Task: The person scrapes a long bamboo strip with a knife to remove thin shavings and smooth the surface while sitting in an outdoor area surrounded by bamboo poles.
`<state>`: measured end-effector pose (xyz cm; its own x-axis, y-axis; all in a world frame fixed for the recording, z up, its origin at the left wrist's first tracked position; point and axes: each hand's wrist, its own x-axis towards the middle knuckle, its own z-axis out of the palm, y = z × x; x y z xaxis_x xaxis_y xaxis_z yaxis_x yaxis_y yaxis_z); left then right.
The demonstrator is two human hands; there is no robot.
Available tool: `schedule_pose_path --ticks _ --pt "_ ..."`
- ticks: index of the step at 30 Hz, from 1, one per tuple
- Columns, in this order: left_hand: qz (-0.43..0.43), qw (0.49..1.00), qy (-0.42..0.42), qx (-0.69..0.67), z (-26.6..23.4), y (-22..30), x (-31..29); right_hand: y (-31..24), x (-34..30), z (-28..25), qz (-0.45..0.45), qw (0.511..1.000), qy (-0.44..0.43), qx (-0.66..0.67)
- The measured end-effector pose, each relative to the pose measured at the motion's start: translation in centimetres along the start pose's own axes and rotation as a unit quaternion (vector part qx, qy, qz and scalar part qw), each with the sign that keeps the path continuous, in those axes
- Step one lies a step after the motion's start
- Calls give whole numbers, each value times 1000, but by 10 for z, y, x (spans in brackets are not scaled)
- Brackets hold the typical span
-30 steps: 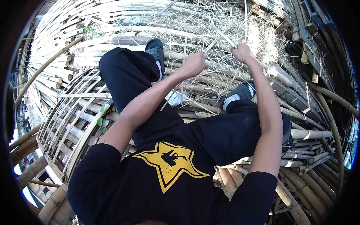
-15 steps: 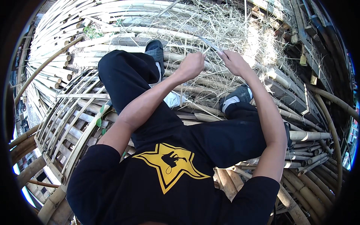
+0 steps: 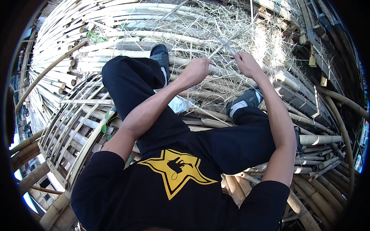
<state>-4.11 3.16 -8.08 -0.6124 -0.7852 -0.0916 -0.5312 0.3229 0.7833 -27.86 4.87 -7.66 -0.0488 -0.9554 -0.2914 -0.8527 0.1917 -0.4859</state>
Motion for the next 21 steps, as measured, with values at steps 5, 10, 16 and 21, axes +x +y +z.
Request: schedule_pose_path --ticks 5,10,16,21 --pt "18 999 36 5 1 1 -6 8 1 -15 22 999 -27 -40" --pt "3 1000 -4 -13 -3 10 -11 23 -5 -18 17 996 -17 -80" --pt "21 999 -22 -11 -7 17 -14 25 -4 -23 -4 994 -22 -106" --pt "8 999 -33 14 -11 10 -26 36 7 -11 37 995 -3 -93"
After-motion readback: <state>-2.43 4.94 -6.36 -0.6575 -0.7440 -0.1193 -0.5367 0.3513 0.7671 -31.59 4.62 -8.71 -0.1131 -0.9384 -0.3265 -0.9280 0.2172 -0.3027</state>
